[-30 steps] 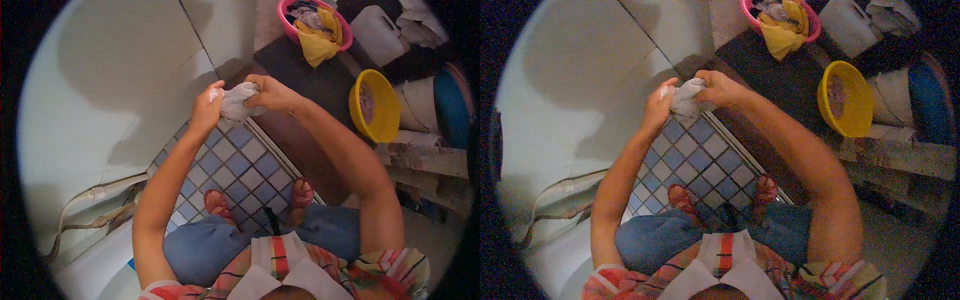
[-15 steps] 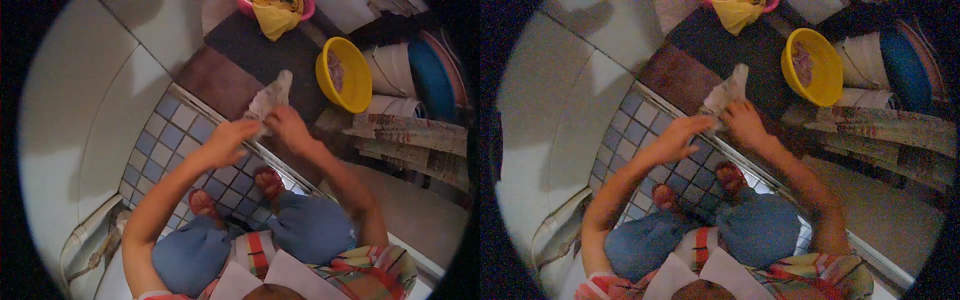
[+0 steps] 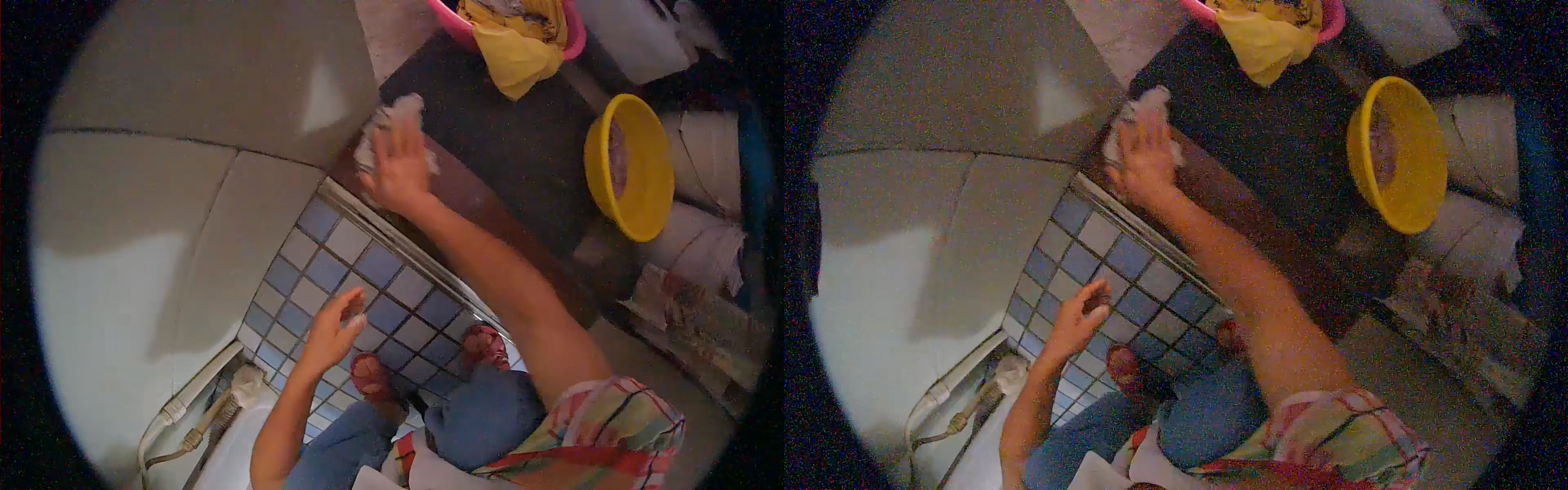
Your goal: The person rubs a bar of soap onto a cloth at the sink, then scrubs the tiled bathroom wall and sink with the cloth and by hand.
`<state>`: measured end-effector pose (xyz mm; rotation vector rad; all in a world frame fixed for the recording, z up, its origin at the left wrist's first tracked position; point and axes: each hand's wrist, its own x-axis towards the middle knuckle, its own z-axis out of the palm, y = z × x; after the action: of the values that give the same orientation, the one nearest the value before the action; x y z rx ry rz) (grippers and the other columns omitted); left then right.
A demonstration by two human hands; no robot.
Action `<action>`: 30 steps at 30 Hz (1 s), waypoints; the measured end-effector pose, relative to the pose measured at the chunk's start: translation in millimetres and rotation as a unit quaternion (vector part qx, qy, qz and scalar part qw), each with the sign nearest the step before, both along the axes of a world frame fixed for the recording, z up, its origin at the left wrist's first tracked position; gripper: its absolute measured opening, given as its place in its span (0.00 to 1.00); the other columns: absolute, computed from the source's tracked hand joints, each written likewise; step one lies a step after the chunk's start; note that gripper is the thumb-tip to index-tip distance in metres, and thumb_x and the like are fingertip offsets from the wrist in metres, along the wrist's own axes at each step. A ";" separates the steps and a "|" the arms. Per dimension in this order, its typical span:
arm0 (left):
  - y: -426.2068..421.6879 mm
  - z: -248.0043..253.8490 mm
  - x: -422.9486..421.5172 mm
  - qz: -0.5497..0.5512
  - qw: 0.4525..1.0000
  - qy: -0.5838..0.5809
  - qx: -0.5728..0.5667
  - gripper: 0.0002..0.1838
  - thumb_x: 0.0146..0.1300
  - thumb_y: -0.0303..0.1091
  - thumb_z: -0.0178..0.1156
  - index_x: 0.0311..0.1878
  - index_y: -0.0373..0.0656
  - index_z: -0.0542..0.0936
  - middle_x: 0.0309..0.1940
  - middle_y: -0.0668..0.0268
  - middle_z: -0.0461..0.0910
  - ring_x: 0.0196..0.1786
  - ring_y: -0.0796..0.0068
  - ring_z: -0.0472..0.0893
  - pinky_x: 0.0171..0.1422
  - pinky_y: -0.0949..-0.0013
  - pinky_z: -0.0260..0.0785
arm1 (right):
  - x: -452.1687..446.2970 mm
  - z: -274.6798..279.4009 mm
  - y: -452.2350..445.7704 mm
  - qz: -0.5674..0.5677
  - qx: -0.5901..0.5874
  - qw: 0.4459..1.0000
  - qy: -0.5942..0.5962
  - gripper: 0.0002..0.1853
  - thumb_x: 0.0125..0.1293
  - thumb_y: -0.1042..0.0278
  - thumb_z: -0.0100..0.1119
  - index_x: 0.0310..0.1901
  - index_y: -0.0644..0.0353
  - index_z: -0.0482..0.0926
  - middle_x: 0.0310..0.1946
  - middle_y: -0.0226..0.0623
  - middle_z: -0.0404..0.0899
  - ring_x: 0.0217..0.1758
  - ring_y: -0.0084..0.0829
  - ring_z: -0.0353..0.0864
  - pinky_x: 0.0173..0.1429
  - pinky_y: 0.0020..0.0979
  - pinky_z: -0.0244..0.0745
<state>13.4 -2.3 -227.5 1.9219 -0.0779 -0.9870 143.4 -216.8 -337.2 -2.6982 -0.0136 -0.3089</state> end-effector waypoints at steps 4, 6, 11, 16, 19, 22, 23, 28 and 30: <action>5.8 2.7 -0.2 0.057 0.998 0.011 -0.007 0.23 0.57 0.29 0.53 0.58 0.38 0.66 0.51 0.59 0.74 0.50 0.68 0.75 0.56 0.66 0.65 | 20.9 0.7 34.7 -0.038 -0.006 0.999 0.017 0.35 0.53 0.53 0.55 0.59 0.66 0.61 0.63 0.58 0.52 0.68 0.55 0.45 0.69 0.49 0.39; 2.5 -4.1 1.6 0.119 0.992 0.028 0.013 0.23 0.57 0.28 0.53 0.58 0.38 0.67 0.50 0.58 0.74 0.50 0.68 0.75 0.56 0.66 0.65 | -2.4 -13.4 22.3 0.078 -0.039 0.996 0.003 0.34 0.52 0.56 0.55 0.58 0.66 0.62 0.63 0.54 0.52 0.68 0.52 0.46 0.69 0.47 0.41; -27.2 9.4 20.1 -0.055 0.996 -0.065 0.027 0.23 0.58 0.28 0.52 0.58 0.38 0.66 0.51 0.58 0.74 0.51 0.69 0.75 0.57 0.67 0.65 | -97.8 -10.1 -18.7 0.252 -0.029 0.967 -0.030 0.31 0.48 0.62 0.57 0.56 0.64 0.65 0.64 0.47 0.54 0.69 0.45 0.50 0.69 0.43 0.47; -48.1 3.8 26.5 -0.077 0.995 -0.038 -0.040 0.22 0.59 0.27 0.51 0.58 0.36 0.66 0.51 0.57 0.74 0.54 0.68 0.73 0.58 0.66 0.64 | -254.0 15.5 -83.2 0.010 -0.025 0.988 0.151 0.32 0.54 0.61 0.54 0.61 0.61 0.60 0.64 0.48 0.54 0.69 0.46 0.48 0.70 0.43 0.44; -58.9 -5.9 20.2 -0.102 0.991 0.007 -0.090 0.21 0.61 0.27 0.50 0.58 0.36 0.66 0.51 0.56 0.73 0.54 0.67 0.73 0.59 0.67 0.63 | -327.3 41.7 -104.9 -0.163 0.015 0.933 0.322 0.37 0.56 0.55 0.53 0.64 0.62 0.53 0.66 0.50 0.49 0.70 0.47 0.45 0.71 0.45 0.41; -62.3 1.9 11.9 -0.120 0.989 0.017 -0.087 0.21 0.61 0.27 0.49 0.58 0.36 0.66 0.51 0.56 0.73 0.54 0.67 0.73 0.59 0.67 0.62 | -398.2 18.5 -108.8 -0.388 0.082 0.851 0.343 0.37 0.48 0.65 0.57 0.61 0.66 0.56 0.64 0.55 0.51 0.68 0.55 0.46 0.70 0.45 0.43; -64.1 4.9 8.8 -0.130 0.988 0.025 -0.077 0.21 0.61 0.27 0.49 0.59 0.36 0.66 0.51 0.56 0.73 0.54 0.67 0.73 0.59 0.67 0.62 | -416.1 13.1 -104.6 -0.394 0.082 0.849 0.342 0.37 0.48 0.65 0.57 0.61 0.66 0.56 0.64 0.55 0.51 0.68 0.55 0.46 0.70 0.45 0.43; -64.5 -8.0 4.5 -0.145 0.984 0.031 -0.095 0.21 0.62 0.28 0.49 0.59 0.36 0.65 0.52 0.56 0.72 0.55 0.67 0.72 0.60 0.67 0.61 | -425.7 -8.3 -109.1 -0.479 -0.082 0.856 0.176 0.37 0.56 0.55 0.51 0.61 0.73 0.53 0.63 0.62 0.48 0.68 0.59 0.43 0.69 0.47 0.41; -65.2 -8.0 1.4 -0.127 0.984 0.063 -0.107 0.22 0.62 0.29 0.50 0.59 0.37 0.65 0.53 0.55 0.71 0.55 0.67 0.71 0.61 0.66 0.59 | -417.7 -19.9 -116.4 -0.523 -0.140 0.818 0.194 0.42 0.56 0.49 0.51 0.63 0.71 0.50 0.65 0.62 0.43 0.69 0.57 0.40 0.69 0.48 0.40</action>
<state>14.7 -67.5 -235.5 1.6760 -0.3503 -1.2157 -274.3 -333.2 -357.1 -2.6991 1.6859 -0.0393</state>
